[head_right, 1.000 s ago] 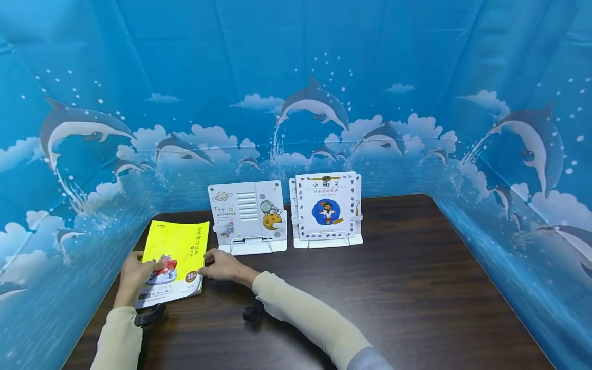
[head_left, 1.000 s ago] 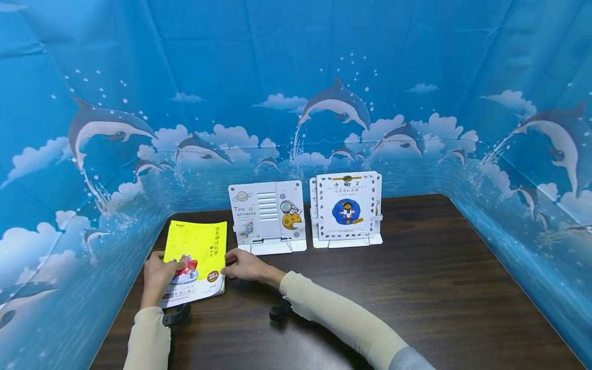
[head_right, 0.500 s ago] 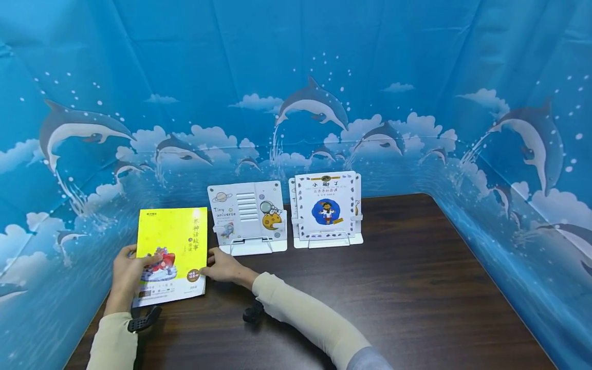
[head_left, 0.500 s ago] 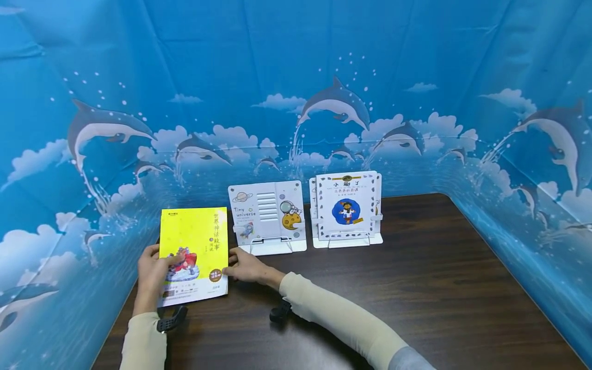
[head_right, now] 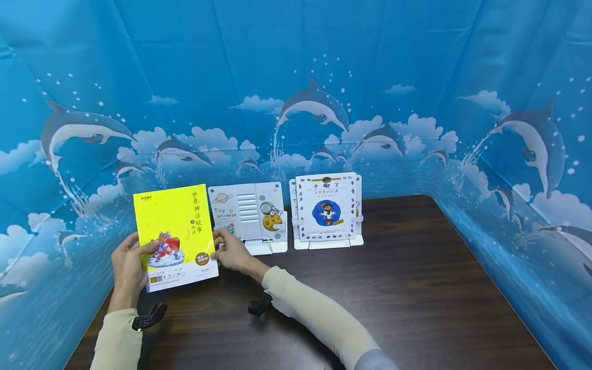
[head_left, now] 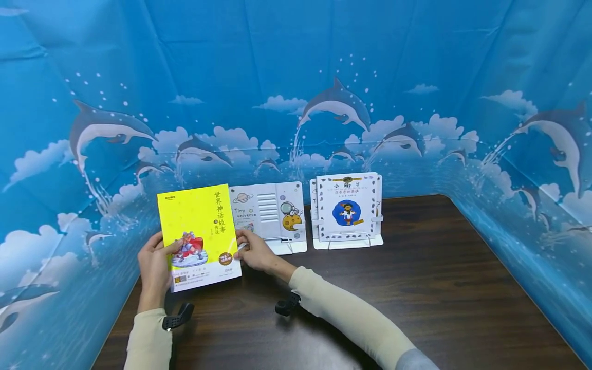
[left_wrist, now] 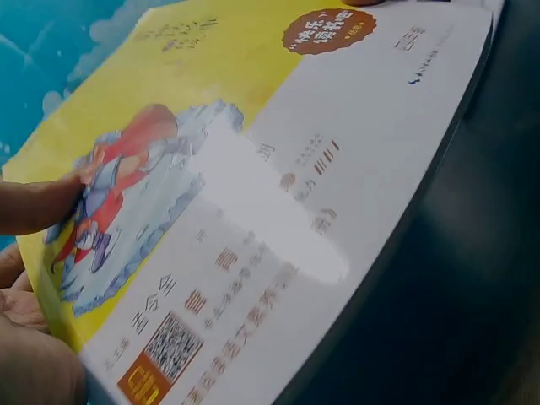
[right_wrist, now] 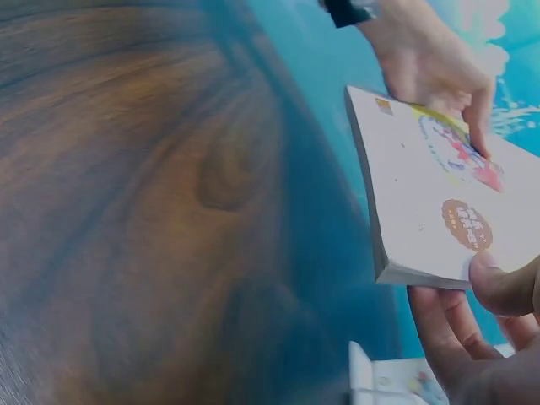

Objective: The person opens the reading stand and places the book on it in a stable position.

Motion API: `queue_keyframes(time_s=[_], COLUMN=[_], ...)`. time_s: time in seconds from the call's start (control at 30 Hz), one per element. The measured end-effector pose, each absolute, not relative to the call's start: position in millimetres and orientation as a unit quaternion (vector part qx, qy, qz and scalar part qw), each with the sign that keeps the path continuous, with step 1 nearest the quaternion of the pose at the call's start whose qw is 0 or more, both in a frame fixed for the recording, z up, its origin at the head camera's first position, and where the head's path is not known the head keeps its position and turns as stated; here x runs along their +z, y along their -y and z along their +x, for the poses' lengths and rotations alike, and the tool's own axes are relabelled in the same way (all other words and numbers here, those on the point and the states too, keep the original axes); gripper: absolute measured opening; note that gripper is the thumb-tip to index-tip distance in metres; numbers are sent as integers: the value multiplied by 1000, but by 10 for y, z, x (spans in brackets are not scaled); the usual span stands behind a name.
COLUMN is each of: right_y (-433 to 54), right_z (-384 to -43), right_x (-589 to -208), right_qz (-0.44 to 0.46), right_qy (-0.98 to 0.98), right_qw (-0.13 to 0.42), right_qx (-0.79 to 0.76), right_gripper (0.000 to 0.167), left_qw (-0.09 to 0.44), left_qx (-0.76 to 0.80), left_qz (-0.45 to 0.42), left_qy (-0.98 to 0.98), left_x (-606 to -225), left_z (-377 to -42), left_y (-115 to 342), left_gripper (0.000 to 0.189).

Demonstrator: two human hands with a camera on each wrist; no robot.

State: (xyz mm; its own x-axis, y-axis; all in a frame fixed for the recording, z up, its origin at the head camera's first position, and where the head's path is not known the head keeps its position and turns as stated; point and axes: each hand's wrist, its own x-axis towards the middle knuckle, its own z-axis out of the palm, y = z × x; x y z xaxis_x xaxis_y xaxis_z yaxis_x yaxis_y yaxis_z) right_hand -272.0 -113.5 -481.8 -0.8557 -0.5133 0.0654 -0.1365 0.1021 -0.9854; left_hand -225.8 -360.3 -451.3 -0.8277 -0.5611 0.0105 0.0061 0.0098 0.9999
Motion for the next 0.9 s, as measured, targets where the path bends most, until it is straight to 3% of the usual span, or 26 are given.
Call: queue_keyframes(time_s=[0.27, 0.7, 0.9], right_y=[821, 315, 150], right_z=[-2859, -3131, -3218], right_x=[-4614, -4381, -4331], right_qz=[-241, -234, -209], right_qy=[-733, -748, -772], right_qw=[91, 17, -42], right_qx=[-630, -621, -599], right_gripper=[43, 39, 35], left_qw=[250, 259, 256], left_qx=[-682, -685, -663], left_qz=[141, 74, 45], left_qy=[673, 677, 702], left_x=[-4359, -4115, -4044], left_z=[-2344, -2579, -2723], left_y=[3400, 2977, 2785], left_gripper=[48, 43, 42])
